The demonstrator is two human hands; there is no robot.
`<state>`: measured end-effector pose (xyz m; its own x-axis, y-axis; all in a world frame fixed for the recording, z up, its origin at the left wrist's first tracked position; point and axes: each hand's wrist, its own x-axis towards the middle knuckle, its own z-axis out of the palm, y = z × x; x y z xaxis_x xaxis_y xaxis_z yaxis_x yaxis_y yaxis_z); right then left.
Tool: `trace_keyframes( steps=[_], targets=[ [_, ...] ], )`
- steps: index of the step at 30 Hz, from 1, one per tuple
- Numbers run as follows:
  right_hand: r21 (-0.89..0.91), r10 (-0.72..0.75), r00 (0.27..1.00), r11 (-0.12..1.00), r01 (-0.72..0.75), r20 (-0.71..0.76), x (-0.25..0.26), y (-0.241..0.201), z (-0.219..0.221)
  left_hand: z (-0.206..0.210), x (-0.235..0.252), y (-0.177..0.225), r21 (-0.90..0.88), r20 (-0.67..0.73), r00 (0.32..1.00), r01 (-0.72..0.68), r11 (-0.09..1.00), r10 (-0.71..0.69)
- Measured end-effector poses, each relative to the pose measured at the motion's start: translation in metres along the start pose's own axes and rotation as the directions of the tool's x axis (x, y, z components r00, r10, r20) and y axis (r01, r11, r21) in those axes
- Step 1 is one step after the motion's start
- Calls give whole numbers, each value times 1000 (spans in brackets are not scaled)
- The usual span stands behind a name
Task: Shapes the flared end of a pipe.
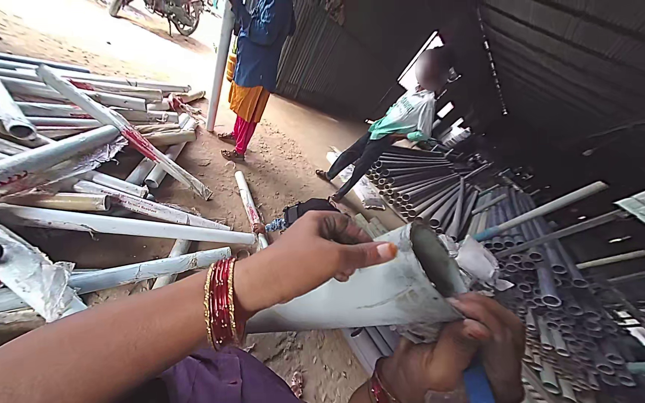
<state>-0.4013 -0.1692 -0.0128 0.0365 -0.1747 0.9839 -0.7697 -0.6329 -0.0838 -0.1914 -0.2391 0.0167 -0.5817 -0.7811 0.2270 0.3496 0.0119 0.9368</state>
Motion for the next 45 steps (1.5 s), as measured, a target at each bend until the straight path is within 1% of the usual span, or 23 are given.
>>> trace_keyframes(
  steps=[2, 4, 5, 8, 10, 14, 16, 19, 22, 23, 24, 26, 28, 32, 34, 37, 39, 42, 43, 45],
  targets=[
    [-6, -8, 1000, 1000, 8, 2, 0, 0, 0, 4, 2, 8, 152, -4, 1000, -22, 988, 23],
    [-19, -13, 1000, 1000, 13, -4, 0, -1, 0, 8, 5, 16, 194, -10, 1000, 13, 981, -11],
    [-20, -14, 1000, 1000, 14, -4, 0, -2, 0, 8, 6, 18, 167, -17, 999, 51, 985, -49],
    [-14, -13, 1000, 1000, 13, 15, 1, -3, -1, 4, 7, 13, 2, -40, 985, 166, 986, -165],
    [-22, -20, 999, 1000, 21, 32, 2, -3, -3, 1, 4, 8, -93, -62, 980, 185, 978, -191],
    [-19, -45, 997, 999, 47, 63, 2, -4, -7, -5, -8, -2, -179, -68, 976, 190, 965, -205],
    [-17, -48, 997, 999, 50, 65, 2, -7, -6, -8, -13, -7, -207, -73, 983, 152, 966, -171],
    [-26, -56, 996, 998, 58, 76, 3, -11, -6, -9, -16, -11, -194, -72, 997, 6, 981, -20],
    [4, -43, 997, 999, 42, 72, 3, -10, -5, -6, -15, -6, -27, -3, 995, -101, 994, 101],
    [18, -39, 997, 999, 38, 64, 3, -9, -4, -4, -12, -1, 52, -7, 993, -118, 992, 118],
    [30, -38, 998, 999, 36, 52, 3, -9, -2, -1, -10, 4, 107, -24, 994, -101, 989, 104],
    [29, -42, 997, 999, 40, 58, 4, -9, -2, 1, -7, 8, 178, -43, 997, -63, 982, 72],
    [20, -42, 997, 999, 41, 62, 5, -9, -1, 1, -8, 7, 214, -54, 996, -64, 975, 78],
    [58, -37, 999, 998, 35, 35, 6, -9, 2, 2, -15, 2, 129, -106, 989, -85, 988, 99],
    [69, -39, 999, 997, 37, 25, 7, -10, 2, 3, -17, -1, 61, -147, 987, -62, 996, 70],
    [69, -39, 998, 997, 36, 42, 6, -13, -1, 2, -22, -6, 7, -179, 983, -39, 999, 39],
    [84, -38, 999, 996, 35, 36, 6, -14, -1, 3, -24, -7, 14, -203, 977, -57, 998, 59],
    [109, -20, 1000, 994, 18, 22, 5, -14, 1, 5, -25, -5, 96, -240, 962, -112, 989, 132],
    [116, -10, 1000, 993, 8, 18, 5, -13, 1, 4, -25, -4, 98, -222, 962, -137, 986, 156],
    [115, 1, 1000, 993, -1, 3, 5, -13, 1, 2, -23, -3, 57, -130, 979, -154, 986, 160]
  ],
)
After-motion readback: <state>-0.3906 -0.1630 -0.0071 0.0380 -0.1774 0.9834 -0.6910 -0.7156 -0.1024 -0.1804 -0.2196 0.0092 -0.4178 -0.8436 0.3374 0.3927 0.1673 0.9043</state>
